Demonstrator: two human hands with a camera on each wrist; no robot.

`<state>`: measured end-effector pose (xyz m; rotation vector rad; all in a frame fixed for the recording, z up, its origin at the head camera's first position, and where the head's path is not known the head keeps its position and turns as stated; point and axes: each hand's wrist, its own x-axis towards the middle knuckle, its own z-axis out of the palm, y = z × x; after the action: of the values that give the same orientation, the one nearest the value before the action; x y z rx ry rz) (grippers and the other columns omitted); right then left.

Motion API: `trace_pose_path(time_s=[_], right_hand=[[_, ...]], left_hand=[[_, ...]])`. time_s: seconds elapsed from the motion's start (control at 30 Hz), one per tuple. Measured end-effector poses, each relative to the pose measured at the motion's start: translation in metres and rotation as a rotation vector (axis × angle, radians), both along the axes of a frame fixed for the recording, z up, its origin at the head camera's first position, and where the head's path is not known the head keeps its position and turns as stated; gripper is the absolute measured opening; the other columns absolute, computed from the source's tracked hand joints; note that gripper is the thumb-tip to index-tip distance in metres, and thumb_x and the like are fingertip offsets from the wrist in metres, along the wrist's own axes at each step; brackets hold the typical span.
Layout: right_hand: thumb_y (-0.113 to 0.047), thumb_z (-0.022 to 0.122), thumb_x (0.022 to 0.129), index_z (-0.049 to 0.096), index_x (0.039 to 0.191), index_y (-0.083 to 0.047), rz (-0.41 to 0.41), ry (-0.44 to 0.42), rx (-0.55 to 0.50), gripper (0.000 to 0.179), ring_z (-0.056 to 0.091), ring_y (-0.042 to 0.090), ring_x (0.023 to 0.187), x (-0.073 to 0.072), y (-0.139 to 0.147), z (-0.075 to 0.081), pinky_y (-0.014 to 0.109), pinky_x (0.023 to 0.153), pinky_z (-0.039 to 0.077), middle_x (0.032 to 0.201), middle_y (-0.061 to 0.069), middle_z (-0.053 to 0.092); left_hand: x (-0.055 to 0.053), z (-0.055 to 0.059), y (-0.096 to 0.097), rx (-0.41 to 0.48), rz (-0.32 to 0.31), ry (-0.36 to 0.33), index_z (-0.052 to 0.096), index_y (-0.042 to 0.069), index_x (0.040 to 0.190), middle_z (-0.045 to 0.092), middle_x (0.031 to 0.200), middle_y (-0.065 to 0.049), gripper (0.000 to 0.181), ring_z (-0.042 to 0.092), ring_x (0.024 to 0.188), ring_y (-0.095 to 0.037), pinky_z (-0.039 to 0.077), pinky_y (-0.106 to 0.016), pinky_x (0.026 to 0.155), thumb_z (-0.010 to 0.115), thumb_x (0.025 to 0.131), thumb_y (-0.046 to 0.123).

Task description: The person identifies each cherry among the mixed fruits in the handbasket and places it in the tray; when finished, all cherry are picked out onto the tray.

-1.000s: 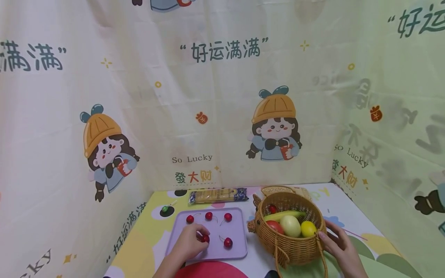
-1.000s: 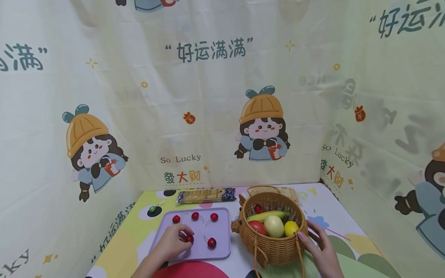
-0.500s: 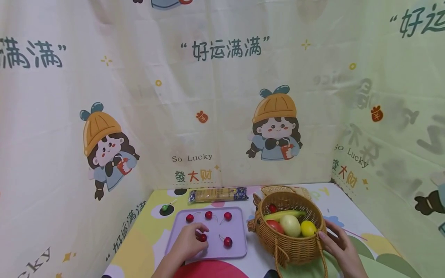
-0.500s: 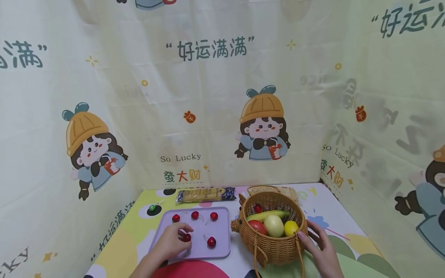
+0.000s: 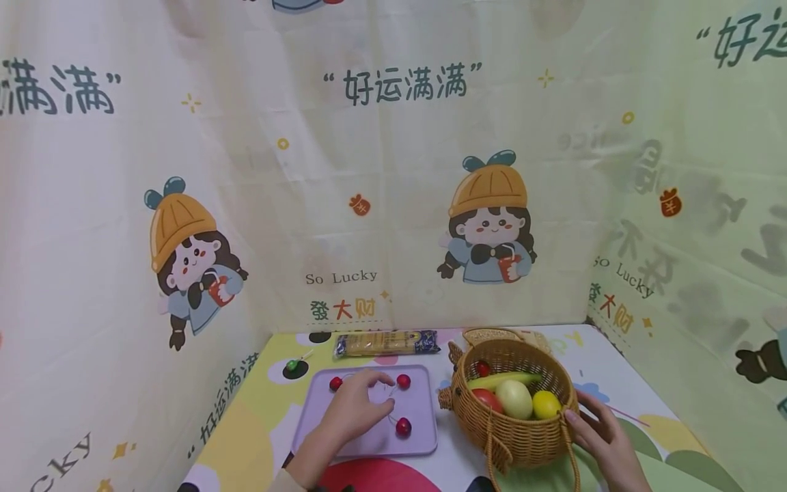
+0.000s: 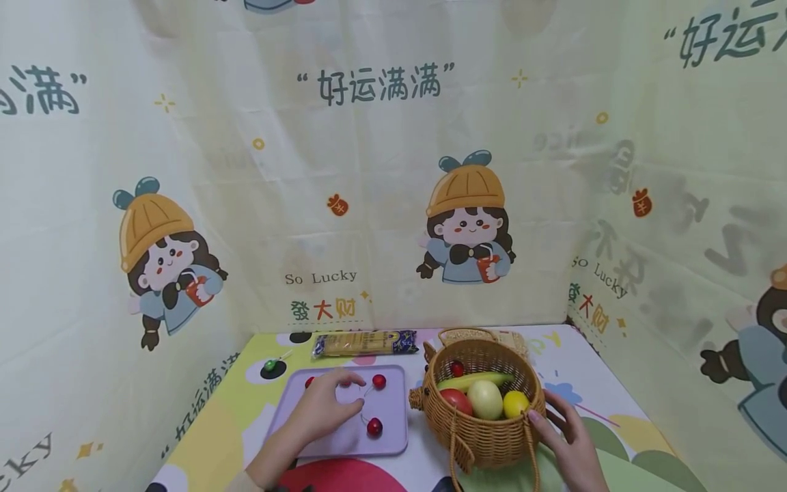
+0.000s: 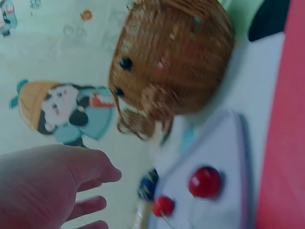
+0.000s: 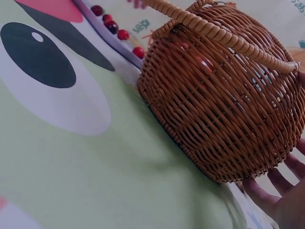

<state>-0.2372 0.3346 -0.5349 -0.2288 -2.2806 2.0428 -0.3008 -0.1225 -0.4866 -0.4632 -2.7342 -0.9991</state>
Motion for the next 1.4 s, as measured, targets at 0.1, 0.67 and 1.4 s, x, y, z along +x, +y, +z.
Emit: trace_pose_path(time_s=[0.1,0.67,1.4], right_hand=[[-0.045,0.058,0.115,0.013,0.177,-0.006,-0.005,0.000,0.001,0.086,0.032,0.042,0.160,0.000,0.000,0.001,0.016,0.087,0.059,0.183,0.027,0.014],[-0.045,0.063,0.113,0.019,0.176,-0.008,-0.016,0.003,-0.015,0.085,0.052,-0.003,0.133,0.000,0.001,-0.004,0.021,0.090,0.062,0.181,0.023,0.018],[-0.047,0.063,0.112,0.015,0.176,-0.005,0.000,-0.019,-0.036,0.090,0.051,-0.025,0.105,-0.001,0.004,-0.005,0.025,0.092,0.063,0.181,0.030,0.017]], left_hand=[[0.000,0.015,0.016,0.037,-0.047,0.031,0.080,0.030,0.115,0.076,0.134,0.002,0.025,0.069,0.132,-0.024,0.056,-0.056,0.113,0.087,0.092,0.027],[-0.015,0.085,0.141,-0.174,-0.383,0.113,0.081,0.031,0.123,0.073,0.137,0.013,0.025,0.067,0.134,-0.011,0.060,-0.032,0.106,0.079,0.100,0.023],[-0.036,0.078,0.230,-0.645,-0.319,0.024,0.082,0.030,0.126,0.078,0.124,0.016,0.028,0.070,0.111,-0.003,0.057,-0.022,0.092,0.076,0.098,0.029]])
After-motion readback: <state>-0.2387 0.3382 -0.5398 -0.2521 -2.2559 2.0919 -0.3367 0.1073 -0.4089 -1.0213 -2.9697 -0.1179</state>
